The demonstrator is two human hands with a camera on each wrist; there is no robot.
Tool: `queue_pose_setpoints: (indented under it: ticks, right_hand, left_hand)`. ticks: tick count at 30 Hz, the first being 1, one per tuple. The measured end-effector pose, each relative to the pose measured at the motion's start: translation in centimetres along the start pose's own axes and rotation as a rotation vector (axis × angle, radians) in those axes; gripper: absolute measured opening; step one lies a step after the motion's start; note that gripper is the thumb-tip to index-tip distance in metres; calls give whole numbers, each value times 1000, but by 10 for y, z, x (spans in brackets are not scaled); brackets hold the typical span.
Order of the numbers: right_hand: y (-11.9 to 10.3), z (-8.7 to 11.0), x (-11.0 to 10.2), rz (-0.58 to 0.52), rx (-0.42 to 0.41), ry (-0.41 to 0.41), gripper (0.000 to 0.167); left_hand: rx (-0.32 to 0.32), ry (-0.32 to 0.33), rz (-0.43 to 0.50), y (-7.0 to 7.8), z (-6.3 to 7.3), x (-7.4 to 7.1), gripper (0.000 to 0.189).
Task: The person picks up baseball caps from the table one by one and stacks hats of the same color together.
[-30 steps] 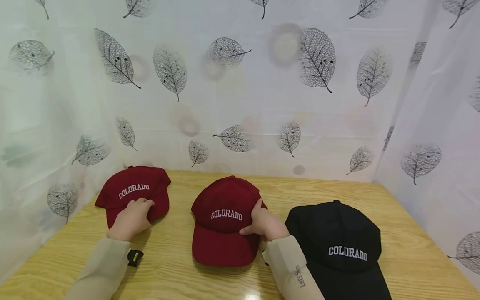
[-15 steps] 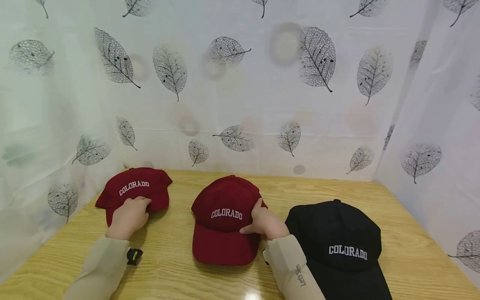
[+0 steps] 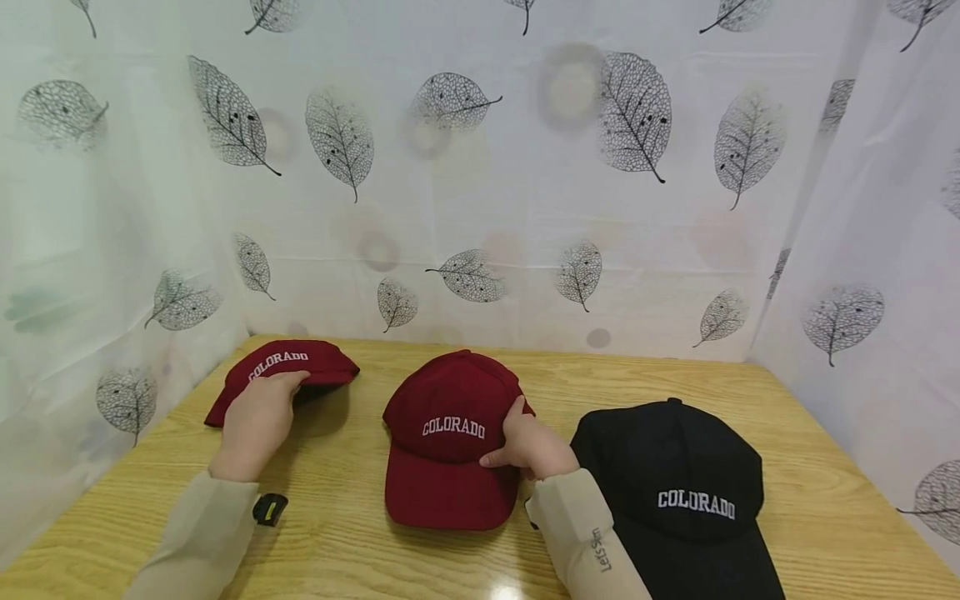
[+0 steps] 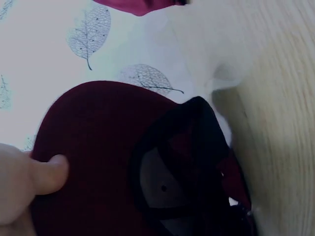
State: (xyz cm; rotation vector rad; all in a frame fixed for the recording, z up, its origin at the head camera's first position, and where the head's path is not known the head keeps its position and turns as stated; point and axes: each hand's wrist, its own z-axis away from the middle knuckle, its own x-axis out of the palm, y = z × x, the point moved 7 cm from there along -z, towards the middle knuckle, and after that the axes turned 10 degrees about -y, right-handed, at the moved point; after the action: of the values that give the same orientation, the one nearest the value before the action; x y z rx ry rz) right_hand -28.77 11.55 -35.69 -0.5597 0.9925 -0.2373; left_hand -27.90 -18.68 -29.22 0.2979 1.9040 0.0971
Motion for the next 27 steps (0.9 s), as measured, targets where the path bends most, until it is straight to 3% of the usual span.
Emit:
queue_pose_setpoints:
  ticks: [4, 10, 16, 27]
  right_hand:
    - [0, 0, 0, 4, 7, -3, 103]
    - [1, -1, 0, 5, 15, -4, 103]
    - [1, -1, 0, 6, 15, -3, 102]
    - [-1, -2, 0, 33, 17, 8, 101]
  left_hand:
    - [11, 88, 49, 5, 0, -12, 27]
    - [98, 241, 55, 21, 6, -31, 27]
    - [201, 395, 67, 43, 18, -52, 30]
    - [366, 584, 103, 90, 43, -92, 36]
